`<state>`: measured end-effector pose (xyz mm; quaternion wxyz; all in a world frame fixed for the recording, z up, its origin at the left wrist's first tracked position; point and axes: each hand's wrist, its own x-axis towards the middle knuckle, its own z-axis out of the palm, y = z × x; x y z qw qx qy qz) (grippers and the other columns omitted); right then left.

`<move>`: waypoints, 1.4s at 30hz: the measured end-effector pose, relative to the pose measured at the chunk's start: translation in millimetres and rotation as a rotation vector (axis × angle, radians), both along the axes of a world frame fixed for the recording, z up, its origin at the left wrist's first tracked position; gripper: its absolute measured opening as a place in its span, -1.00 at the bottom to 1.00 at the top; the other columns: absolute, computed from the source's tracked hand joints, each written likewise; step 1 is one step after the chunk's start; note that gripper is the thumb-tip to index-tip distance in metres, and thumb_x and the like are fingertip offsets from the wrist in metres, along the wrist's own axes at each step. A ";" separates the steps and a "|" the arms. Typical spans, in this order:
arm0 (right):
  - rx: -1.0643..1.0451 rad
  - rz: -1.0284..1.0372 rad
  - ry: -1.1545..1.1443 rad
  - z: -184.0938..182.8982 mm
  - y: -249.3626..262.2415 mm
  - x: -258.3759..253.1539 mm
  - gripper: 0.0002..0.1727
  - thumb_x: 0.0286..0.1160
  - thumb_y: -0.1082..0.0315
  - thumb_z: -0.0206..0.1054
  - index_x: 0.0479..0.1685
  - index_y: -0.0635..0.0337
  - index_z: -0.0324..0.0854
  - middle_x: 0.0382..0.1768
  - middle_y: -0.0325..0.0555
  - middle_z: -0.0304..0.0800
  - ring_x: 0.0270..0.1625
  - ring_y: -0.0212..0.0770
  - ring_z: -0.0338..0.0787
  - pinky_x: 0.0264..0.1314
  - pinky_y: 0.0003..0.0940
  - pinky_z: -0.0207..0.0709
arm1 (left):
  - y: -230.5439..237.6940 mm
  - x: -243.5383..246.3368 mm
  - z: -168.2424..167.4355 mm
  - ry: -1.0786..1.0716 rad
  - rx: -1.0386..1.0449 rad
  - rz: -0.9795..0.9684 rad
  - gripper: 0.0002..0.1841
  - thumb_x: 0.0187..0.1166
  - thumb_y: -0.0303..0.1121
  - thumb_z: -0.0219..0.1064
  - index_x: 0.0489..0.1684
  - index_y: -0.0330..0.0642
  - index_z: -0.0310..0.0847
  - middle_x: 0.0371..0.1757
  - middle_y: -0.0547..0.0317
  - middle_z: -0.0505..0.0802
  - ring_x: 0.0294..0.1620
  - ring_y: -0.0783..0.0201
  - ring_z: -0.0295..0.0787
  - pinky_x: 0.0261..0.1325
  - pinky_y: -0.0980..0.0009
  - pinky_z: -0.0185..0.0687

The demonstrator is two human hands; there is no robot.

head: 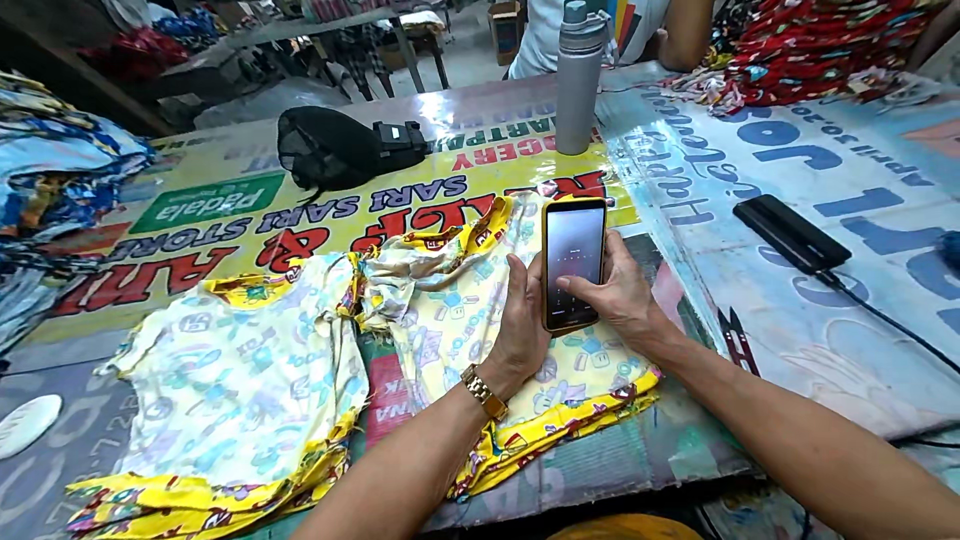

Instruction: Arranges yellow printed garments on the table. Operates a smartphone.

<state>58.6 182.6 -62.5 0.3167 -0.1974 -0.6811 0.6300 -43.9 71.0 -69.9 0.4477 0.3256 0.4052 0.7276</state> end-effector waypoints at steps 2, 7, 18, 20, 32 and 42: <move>-0.004 0.015 0.019 0.6 -0.5 0.3 -0.23 0.30 0.46 0.57 0.55 0.06 0.28 0.15 -0.07 0.79 0.10 -0.26 0.87 0.08 -0.32 0.81 | -0.2 -0.6 0.2 -0.013 -0.006 0.013 0.00 0.51 0.60 -0.40 0.77 0.11 0.28 0.54 0.05 0.66 0.53 0.10 0.61 0.52 -0.02 0.56; 0.018 0.046 0.003 0.3 0.9 1.1 -0.36 0.40 0.49 0.47 0.49 0.11 0.31 0.10 -0.06 0.81 0.06 -0.27 0.88 0.06 -0.34 0.80 | -0.3 -2.4 1.8 -0.152 -0.006 0.033 0.00 0.54 0.57 -0.50 0.69 0.08 0.39 0.43 0.01 0.74 0.44 0.09 0.69 0.43 0.01 0.63; 0.014 0.093 -0.026 2.0 5.6 3.7 -0.42 0.48 0.49 0.41 0.48 0.15 0.31 0.07 -0.04 0.80 0.04 -0.26 0.87 0.08 -0.34 0.79 | -0.6 -4.2 1.1 -0.174 0.004 0.026 -0.04 0.56 0.56 -0.43 0.71 0.09 0.37 0.46 0.01 0.72 0.47 0.08 0.67 0.46 -0.02 0.61; 0.014 0.098 -0.026 2.9 5.3 4.5 -0.42 0.48 0.45 0.40 0.49 0.15 0.31 0.07 -0.04 0.80 0.05 -0.26 0.87 0.08 -0.35 0.79 | -0.3 -4.8 0.4 -0.173 0.006 0.026 -0.04 0.56 0.56 -0.41 0.70 0.09 0.38 0.45 0.01 0.73 0.46 0.08 0.67 0.46 -0.01 0.61; 0.027 0.126 -0.050 2.5 8.2 6.9 -0.45 0.53 0.44 0.31 0.51 0.11 0.30 0.09 -0.08 0.81 0.04 -0.29 0.87 0.04 -0.37 0.77 | -0.4 -5.8 -0.5 -0.174 0.008 0.021 -0.02 0.55 0.57 -0.43 0.71 0.10 0.38 0.48 0.02 0.71 0.48 0.08 0.65 0.47 -0.02 0.60; 0.035 0.133 -0.047 2.6 8.8 6.8 -0.45 0.49 0.42 0.33 0.50 0.12 0.31 0.10 -0.10 0.80 0.06 -0.30 0.86 0.05 -0.37 0.77 | -0.4 -4.9 0.4 -0.162 -0.001 0.031 -0.04 0.56 0.56 -0.41 0.69 0.09 0.40 0.45 0.01 0.73 0.46 0.08 0.68 0.45 -0.01 0.62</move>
